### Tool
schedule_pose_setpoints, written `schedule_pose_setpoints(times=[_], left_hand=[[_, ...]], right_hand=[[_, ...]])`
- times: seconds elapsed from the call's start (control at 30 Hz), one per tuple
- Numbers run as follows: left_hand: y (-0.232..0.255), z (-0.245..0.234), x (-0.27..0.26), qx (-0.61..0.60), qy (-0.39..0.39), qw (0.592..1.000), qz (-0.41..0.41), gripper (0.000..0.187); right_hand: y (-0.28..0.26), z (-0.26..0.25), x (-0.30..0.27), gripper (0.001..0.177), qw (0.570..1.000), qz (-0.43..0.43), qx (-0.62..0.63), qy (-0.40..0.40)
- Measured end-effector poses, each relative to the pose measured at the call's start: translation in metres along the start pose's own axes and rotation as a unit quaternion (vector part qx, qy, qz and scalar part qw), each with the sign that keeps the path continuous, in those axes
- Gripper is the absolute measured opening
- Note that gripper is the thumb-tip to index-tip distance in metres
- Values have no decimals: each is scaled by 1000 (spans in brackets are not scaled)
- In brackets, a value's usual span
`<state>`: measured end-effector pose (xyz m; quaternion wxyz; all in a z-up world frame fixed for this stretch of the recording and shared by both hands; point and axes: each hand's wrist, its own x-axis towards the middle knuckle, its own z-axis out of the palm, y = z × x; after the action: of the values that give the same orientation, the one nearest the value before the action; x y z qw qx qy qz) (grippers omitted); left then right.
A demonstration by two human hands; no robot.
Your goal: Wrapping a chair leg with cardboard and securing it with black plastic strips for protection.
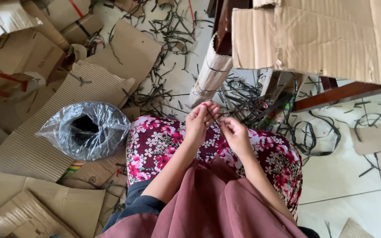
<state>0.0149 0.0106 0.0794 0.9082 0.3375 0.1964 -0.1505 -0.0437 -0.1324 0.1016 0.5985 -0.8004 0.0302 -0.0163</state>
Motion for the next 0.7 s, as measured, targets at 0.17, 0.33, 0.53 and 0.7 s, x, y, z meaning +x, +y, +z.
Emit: schedule_pose_setpoints(times=[0.17,0.33,0.53,0.7], left_hand=[[9,-27,13,-7,18,999,32,28],[0,-15,16,-37,35,999,14,29],[4,-23,26,-42,81,996,19,30],[15,-51,38,18,97,994,39,28]], right_hand=[[26,-34,4,8,951,32,-308,-16],[13,8,16,24,962,-70,-264,13],[-8,36,13,12,998,39,-58,2],[7,9,17,14,990,27,-138,6]])
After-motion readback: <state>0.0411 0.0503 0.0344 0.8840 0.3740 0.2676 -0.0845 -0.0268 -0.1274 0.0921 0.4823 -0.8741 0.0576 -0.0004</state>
